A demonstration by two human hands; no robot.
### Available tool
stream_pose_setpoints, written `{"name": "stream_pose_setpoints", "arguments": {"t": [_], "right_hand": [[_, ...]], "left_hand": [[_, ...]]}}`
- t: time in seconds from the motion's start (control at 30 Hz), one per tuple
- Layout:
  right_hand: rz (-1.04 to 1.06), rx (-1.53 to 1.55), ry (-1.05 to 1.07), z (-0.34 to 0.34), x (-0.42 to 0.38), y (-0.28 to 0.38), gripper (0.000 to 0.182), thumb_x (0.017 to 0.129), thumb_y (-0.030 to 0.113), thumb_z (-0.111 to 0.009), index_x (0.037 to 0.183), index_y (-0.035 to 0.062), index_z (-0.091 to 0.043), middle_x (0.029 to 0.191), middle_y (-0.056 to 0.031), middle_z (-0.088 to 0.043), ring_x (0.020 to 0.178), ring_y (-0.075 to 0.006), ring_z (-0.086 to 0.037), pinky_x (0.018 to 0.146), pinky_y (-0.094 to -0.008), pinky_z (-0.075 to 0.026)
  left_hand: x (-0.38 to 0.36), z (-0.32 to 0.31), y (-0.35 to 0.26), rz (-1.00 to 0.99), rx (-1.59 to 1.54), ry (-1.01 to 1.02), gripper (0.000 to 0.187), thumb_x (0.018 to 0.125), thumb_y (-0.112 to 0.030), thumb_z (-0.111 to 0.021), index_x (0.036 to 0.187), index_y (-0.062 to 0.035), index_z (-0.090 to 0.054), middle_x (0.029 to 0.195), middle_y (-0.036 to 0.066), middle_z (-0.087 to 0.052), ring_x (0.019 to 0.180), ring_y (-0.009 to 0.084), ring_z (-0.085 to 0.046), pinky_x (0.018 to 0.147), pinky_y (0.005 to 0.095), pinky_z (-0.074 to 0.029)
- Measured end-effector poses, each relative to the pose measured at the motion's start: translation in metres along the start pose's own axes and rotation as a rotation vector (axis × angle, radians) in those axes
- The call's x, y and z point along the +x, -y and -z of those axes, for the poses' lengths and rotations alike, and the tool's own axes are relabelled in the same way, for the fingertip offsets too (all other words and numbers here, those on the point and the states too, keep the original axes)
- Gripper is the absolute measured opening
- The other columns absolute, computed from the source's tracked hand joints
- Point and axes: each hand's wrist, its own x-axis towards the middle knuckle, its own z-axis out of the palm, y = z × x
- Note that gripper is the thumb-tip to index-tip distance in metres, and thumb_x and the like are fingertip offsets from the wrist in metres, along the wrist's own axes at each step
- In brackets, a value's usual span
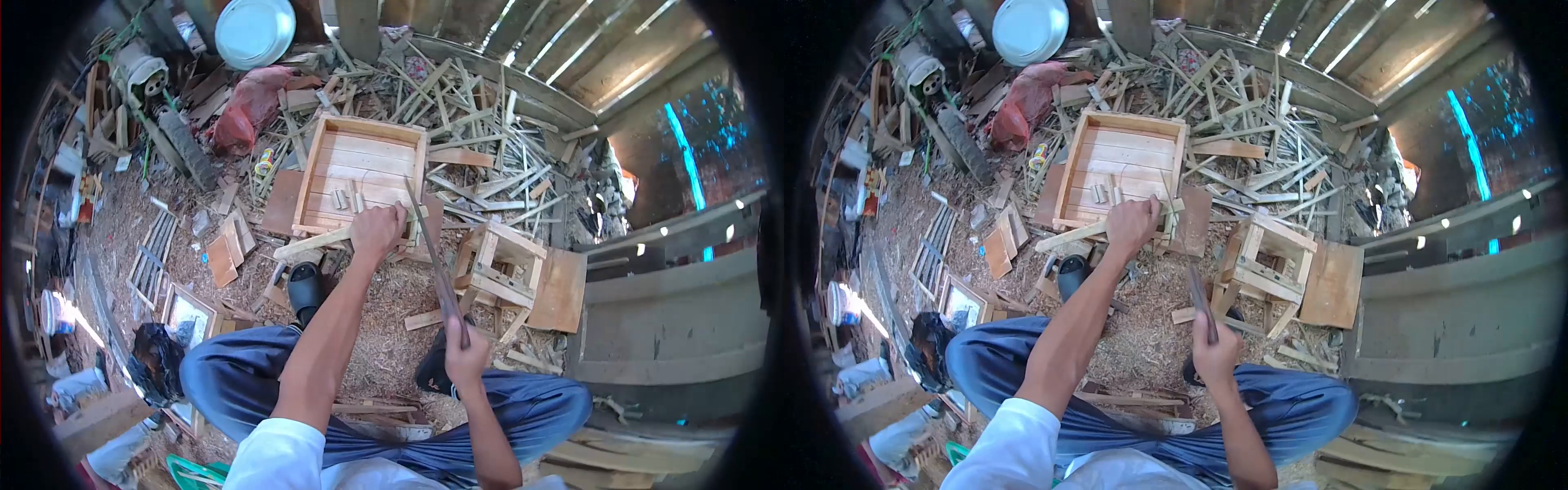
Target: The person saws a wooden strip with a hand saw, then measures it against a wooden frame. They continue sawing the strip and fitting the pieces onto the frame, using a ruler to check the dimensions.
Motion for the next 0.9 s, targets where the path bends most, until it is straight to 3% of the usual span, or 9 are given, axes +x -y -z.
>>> {"name": "stream_pose_setpoints", "arguments": {"t": [0.13, 0.2, 0.33, 0.4, 0.53, 0.67, 0.73, 0.83, 0.9], "right_hand": [[0.023, -0.019, 0.051, -0.041, 0.055, 0.004, 0.036, 0.093, 0.029, -0.062, 0.071, -0.0003, -0.062, 0.048, -0.0083, -0.042, 0.044, -0.0137, -0.040, 0.046, -0.0348, -0.035], [-0.005, -0.047, 0.108, -0.034, 0.056, -0.001, 0.040, 0.095, 0.031, -0.058, 0.073, -0.0017, -0.060, 0.051, -0.0027, -0.041, 0.050, -0.0095, -0.037, 0.046, -0.0323, -0.032], [0.042, 0.044, 0.045, 0.013, 0.007, 0.006, 0.034, 0.095, 0.026, -0.058, 0.079, -0.0026, -0.064, 0.052, -0.0021, -0.043, 0.052, -0.0070, -0.040, 0.047, -0.0305, -0.033], [-0.028, 0.030, 0.036, 0.013, -0.005, 0.007, 0.023, 0.092, 0.020, -0.061, 0.095, -0.0012, -0.070, 0.052, -0.0081, -0.048, 0.050, -0.0077, -0.046, 0.049, -0.0301, -0.042], [0.035, -0.047, 0.071, -0.044, 0.071, 0.014, 0.030, 0.092, 0.027, -0.063, 0.080, -0.0013, -0.066, 0.051, -0.0118, -0.047, 0.045, -0.0139, -0.046, 0.047, -0.0343, -0.039], [-0.033, -0.072, 0.133, -0.034, 0.051, 0.011, 0.033, 0.092, 0.027, -0.062, 0.077, -0.0017, -0.063, 0.051, -0.0137, -0.048, 0.044, -0.0163, -0.046, 0.047, -0.0358, -0.039], [0.051, 0.074, 0.030, -0.028, 0.025, 0.010, 0.035, 0.094, 0.025, -0.060, 0.070, -0.0009, -0.059, 0.049, -0.0054, -0.039, 0.047, -0.0085, -0.040, 0.045, -0.0323, -0.034], [0.029, -0.035, 0.032, -0.026, 0.023, -0.006, 0.034, 0.094, 0.022, -0.060, 0.068, 0.0001, -0.058, 0.049, -0.0041, -0.037, 0.047, -0.0077, -0.038, 0.045, -0.0321, -0.032], [0.036, -0.065, 0.043, -0.034, 0.034, -0.006, 0.028, 0.093, 0.022, -0.061, 0.074, 0.0003, -0.062, 0.050, -0.0080, -0.042, 0.044, -0.0133, -0.044, 0.045, -0.0343, -0.036]], "left_hand": [[0.003, 0.005, 0.001, -0.028, 0.010, 0.020, 0.057, 0.096, -0.038, -0.038, 0.064, -0.0038, -0.070, 0.061, 0.022, -0.063, 0.057, 0.0395, -0.064, 0.060, 0.0485, -0.053], [0.004, 0.008, 0.001, -0.034, 0.007, 0.066, 0.057, 0.096, -0.039, -0.038, 0.064, -0.0027, -0.069, 0.061, 0.022, -0.063, 0.057, 0.0395, -0.064, 0.059, 0.0481, -0.053], [0.012, 0.003, 0.003, -0.033, 0.020, 0.050, 0.058, 0.096, -0.038, -0.039, 0.063, -0.0016, -0.069, 0.060, 0.022, -0.062, 0.056, 0.0393, -0.064, 0.057, 0.0476, -0.053], [0.004, 0.002, 0.000, -0.042, -0.019, 0.002, 0.057, 0.097, -0.037, -0.039, 0.062, -0.0020, -0.069, 0.058, 0.022, -0.062, 0.054, 0.0385, -0.063, 0.057, 0.0475, -0.053], [-0.006, 0.000, 0.000, -0.043, 0.017, 0.021, 0.055, 0.096, -0.036, -0.040, 0.062, -0.0029, -0.068, 0.057, 0.021, -0.061, 0.052, 0.0367, -0.063, 0.054, 0.0476, -0.052], [-0.013, 0.001, -0.002, -0.058, 0.025, 0.094, 0.054, 0.096, -0.036, -0.042, 0.062, -0.0032, -0.069, 0.059, 0.021, -0.062, 0.054, 0.0377, -0.064, 0.054, 0.0479, -0.052], [-0.006, 0.003, 0.001, -0.028, 0.010, 0.052, 0.055, 0.096, -0.037, -0.041, 0.062, -0.0031, -0.069, 0.059, 0.021, -0.062, 0.054, 0.0378, -0.064, 0.054, 0.0478, -0.052], [0.005, 0.007, -0.005, 0.020, -0.004, 0.111, 0.056, 0.096, -0.039, -0.040, 0.065, -0.0022, -0.070, 0.059, 0.022, -0.062, 0.055, 0.0386, -0.064, 0.056, 0.0485, -0.053], [0.008, 0.003, -0.005, 0.007, -0.009, 0.069, 0.057, 0.096, -0.039, -0.040, 0.065, -0.0022, -0.070, 0.059, 0.022, -0.062, 0.055, 0.0386, -0.064, 0.056, 0.0484, -0.053]]}}
